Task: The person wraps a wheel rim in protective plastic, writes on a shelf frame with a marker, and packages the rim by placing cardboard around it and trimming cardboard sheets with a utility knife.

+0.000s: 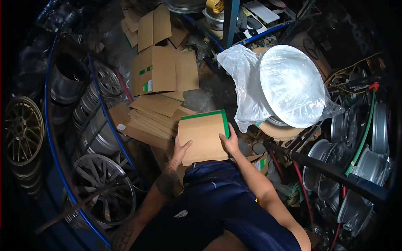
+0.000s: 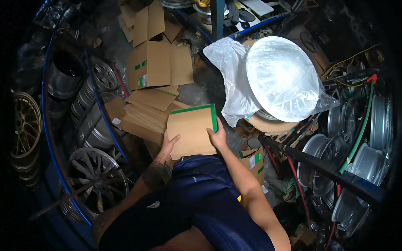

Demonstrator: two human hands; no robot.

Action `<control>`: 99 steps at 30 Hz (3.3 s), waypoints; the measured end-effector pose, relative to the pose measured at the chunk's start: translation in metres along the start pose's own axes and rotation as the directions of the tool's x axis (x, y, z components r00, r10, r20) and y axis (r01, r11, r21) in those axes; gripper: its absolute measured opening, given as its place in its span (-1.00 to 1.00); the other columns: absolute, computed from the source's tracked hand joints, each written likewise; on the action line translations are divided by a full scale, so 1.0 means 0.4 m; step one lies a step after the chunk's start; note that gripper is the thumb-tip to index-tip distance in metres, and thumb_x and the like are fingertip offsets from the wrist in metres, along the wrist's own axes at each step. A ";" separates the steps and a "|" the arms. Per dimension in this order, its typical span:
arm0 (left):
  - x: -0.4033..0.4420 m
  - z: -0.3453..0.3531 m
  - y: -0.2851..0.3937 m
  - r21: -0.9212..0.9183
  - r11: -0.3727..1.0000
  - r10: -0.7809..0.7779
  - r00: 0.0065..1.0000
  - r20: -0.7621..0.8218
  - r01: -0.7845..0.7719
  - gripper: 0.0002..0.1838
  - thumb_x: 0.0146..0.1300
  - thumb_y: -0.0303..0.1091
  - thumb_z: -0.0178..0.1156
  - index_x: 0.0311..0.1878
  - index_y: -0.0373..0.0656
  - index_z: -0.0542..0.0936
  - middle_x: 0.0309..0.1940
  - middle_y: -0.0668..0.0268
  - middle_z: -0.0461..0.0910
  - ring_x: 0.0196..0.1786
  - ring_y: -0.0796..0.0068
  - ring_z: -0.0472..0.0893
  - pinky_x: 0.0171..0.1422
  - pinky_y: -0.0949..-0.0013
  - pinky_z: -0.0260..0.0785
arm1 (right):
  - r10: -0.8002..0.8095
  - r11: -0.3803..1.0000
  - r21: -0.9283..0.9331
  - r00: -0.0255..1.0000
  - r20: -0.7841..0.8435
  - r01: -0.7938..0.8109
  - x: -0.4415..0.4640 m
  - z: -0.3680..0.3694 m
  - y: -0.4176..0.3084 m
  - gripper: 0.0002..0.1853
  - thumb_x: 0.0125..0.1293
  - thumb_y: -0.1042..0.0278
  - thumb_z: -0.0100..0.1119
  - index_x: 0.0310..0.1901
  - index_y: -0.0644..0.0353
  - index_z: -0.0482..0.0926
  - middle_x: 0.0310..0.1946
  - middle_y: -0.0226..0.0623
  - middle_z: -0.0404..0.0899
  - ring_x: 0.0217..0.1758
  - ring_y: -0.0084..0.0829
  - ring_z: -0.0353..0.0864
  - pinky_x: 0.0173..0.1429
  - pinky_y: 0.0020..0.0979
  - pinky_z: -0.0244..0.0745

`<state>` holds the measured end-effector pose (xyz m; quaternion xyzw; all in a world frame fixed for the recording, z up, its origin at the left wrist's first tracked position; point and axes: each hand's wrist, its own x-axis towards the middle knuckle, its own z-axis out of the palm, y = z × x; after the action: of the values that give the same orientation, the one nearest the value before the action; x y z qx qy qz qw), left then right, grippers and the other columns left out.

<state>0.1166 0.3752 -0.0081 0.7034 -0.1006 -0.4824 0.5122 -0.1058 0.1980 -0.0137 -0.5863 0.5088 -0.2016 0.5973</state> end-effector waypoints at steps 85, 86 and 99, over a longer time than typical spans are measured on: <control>-0.302 0.346 0.582 0.619 0.110 0.381 0.608 0.696 -0.778 -0.53 0.15 0.09 0.52 -0.33 -0.22 0.77 -0.55 0.11 0.71 -0.46 0.06 0.73 -0.25 0.12 0.57 | -0.234 0.921 -0.298 0.967 0.097 0.252 -0.055 -0.339 -0.314 -0.46 0.57 -0.09 -0.03 -0.22 0.33 0.61 -0.38 -0.16 0.66 -0.34 -0.23 0.64 -0.17 -0.22 0.49; -0.342 0.372 0.657 0.518 0.139 0.336 0.532 0.777 -0.844 -0.54 0.14 0.08 0.53 -0.29 -0.21 0.77 -0.50 0.12 0.72 -0.40 0.06 0.73 -0.19 0.11 0.57 | -0.277 0.947 -0.169 0.961 -0.004 0.273 -0.073 -0.370 -0.286 -0.43 0.57 -0.11 -0.06 -0.35 0.30 0.57 -0.50 -0.19 0.58 -0.43 -0.26 0.58 -0.24 -0.22 0.45; -0.037 0.577 1.125 0.740 0.015 -0.190 0.725 0.662 -0.672 -0.39 0.30 0.24 0.27 0.03 -0.17 0.75 -0.33 0.04 0.77 -0.29 0.11 0.75 -0.11 0.16 0.57 | -0.293 0.381 0.464 0.580 -0.760 0.800 -0.182 -0.694 0.002 -0.41 0.57 0.07 -0.25 -0.63 0.17 0.44 -0.74 -0.14 0.44 -0.69 -0.26 0.41 -0.42 -0.27 0.39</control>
<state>0.0871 0.0359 0.3660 0.6211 -0.6867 -0.3668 -0.0899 -0.3696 0.1215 0.0697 -0.3180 0.2780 -0.7582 0.4968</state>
